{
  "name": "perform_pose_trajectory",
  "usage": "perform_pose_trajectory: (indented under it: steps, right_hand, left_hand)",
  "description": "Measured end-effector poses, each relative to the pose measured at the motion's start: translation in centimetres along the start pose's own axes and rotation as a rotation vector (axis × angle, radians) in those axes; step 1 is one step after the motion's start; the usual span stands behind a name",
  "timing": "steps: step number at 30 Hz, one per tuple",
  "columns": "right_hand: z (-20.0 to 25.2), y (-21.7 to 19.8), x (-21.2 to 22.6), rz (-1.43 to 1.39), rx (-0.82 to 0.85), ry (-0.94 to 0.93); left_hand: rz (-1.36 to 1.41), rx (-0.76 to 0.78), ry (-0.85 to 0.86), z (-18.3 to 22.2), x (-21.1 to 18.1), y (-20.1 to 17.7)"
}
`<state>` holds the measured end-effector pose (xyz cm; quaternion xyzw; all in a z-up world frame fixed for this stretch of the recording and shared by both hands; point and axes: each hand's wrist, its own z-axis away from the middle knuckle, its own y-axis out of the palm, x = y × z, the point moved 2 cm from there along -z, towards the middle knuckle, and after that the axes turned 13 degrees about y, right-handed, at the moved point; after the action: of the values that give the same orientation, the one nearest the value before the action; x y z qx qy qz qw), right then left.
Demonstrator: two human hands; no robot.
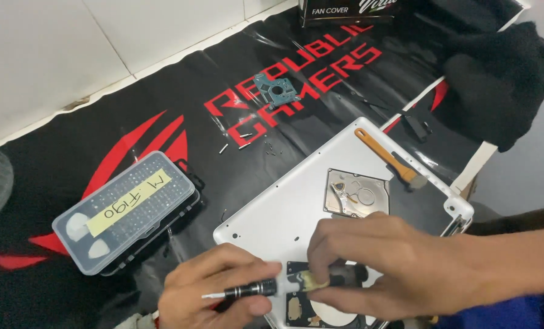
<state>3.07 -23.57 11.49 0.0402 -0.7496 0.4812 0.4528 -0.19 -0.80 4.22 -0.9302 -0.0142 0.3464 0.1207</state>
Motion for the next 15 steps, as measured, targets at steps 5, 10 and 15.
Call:
perform_pose_trajectory:
  steps: [5, 10, 15]
  right_hand:
    - [-0.6, 1.2, -0.3, -0.206, 0.270, -0.024]
    - [-0.7, 4.2, -2.4, 0.237, 0.242, -0.142]
    - [-0.1, 5.9, -4.5, 0.350, 0.230, -0.217]
  left_hand:
    - [0.005, -0.002, -0.111, -1.7, -2.9, -0.3]
    - [-0.250, 0.144, -0.501, 1.0, -1.2, 0.1]
    - [-0.427, 0.469, -0.128, 3.2, 0.0, 2.3]
